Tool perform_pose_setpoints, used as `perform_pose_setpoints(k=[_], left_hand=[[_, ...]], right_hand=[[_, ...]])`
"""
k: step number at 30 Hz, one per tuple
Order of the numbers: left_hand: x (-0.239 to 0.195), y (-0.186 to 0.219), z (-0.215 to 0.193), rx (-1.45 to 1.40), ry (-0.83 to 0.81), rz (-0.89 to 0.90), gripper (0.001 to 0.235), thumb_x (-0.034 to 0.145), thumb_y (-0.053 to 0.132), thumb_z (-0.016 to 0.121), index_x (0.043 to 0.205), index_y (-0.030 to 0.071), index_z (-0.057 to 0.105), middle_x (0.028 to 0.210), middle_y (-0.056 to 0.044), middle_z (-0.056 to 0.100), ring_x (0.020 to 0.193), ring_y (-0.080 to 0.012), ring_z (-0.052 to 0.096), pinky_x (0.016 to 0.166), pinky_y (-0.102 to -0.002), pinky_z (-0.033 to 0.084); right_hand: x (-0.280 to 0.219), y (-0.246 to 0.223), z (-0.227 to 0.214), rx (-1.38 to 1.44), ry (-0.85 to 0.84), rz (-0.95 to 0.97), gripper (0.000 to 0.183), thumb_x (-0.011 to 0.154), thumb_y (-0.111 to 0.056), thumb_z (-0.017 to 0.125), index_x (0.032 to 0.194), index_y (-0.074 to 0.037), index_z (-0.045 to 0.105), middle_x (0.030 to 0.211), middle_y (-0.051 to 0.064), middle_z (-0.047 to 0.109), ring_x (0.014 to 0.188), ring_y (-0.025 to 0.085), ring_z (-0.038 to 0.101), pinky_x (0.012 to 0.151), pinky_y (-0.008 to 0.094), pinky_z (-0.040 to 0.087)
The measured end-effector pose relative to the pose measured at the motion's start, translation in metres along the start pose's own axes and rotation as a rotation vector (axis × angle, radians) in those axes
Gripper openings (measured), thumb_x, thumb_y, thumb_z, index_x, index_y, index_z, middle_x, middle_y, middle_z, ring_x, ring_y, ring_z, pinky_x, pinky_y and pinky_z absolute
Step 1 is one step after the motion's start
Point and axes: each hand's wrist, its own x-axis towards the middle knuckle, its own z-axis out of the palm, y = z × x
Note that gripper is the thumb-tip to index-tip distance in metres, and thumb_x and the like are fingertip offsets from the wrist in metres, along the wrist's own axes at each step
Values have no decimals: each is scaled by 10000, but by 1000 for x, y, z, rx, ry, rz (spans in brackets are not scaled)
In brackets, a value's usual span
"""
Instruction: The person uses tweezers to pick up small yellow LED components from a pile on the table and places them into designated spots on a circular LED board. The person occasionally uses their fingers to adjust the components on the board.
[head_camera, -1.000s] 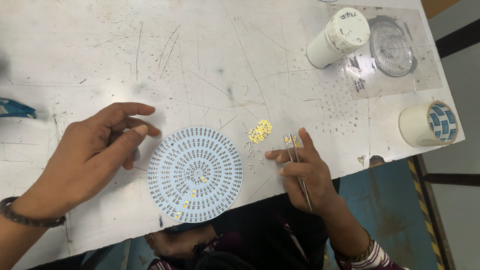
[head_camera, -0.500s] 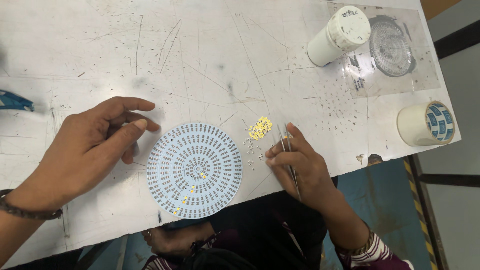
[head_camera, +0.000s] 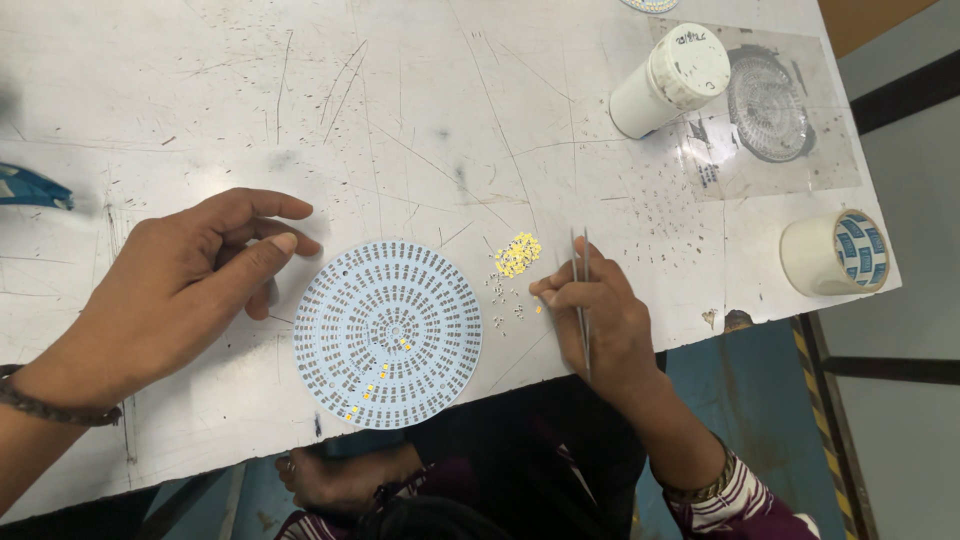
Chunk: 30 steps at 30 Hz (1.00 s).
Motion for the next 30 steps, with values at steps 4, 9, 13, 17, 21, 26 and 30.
perform_pose_setpoints(k=[4, 9, 13, 17, 21, 26, 30], left_hand=[[0, 1, 0, 0, 5, 7, 396, 973, 228, 578, 1332, 79, 650, 1053, -69, 779, 593, -136, 705, 603, -292, 591], [1, 1, 0, 16, 1, -12, 398, 969, 231, 578, 1331, 84, 649, 1050, -71, 779, 590, -141, 707, 600, -301, 591], [1, 0, 0, 11, -4, -8, 397, 968, 227, 575, 1330, 82, 647, 1052, -71, 778, 591, -138, 712, 604, -300, 596], [1, 0, 0, 6, -3, -10, 397, 970, 230, 574, 1330, 79, 647, 1053, -73, 778, 591, -140, 707, 609, -297, 593], [2, 1, 0, 20, -4, -25, 392, 969, 233, 576, 1321, 80, 650, 1049, -67, 779, 592, -139, 707, 609, -297, 591], [1, 3, -1, 32, -3, -34, 381, 980, 248, 582, 1319, 90, 654, 1052, -62, 781, 602, -146, 697, 603, -301, 591], [2, 3, 0, 29, -4, -35, 382, 977, 253, 583, 1319, 98, 653, 1052, -60, 779, 602, -143, 701, 607, -301, 590]], right_hand=[[-4, -2, -5, 29, 45, 36, 366, 909, 164, 658, 1216, 19, 520, 1106, 166, 591, 990, 248, 753, 877, 335, 628], [-5, 4, -10, 31, 38, 29, 376, 901, 165, 622, 1228, 11, 517, 1130, 170, 578, 998, 251, 749, 877, 340, 618], [-6, 4, -9, 90, 11, 27, 303, 888, 159, 613, 1100, -32, 511, 1212, 214, 579, 995, 250, 758, 886, 333, 624], [-7, 1, -5, 48, -50, -35, 291, 860, 159, 614, 1009, -63, 500, 1033, 105, 621, 973, 240, 767, 1206, 545, 418], [-1, 1, -13, 136, 26, -14, 294, 891, 140, 628, 1040, -73, 492, 1033, 124, 600, 1022, 253, 739, 1257, 521, 372], [15, 0, -28, 54, -50, 87, 277, 881, 55, 745, 975, -83, 524, 945, 92, 646, 932, 204, 733, 1205, 471, 443], [22, -9, -28, 47, -148, 133, 257, 871, -3, 756, 959, -69, 524, 891, 93, 668, 878, 245, 708, 1174, 497, 438]])
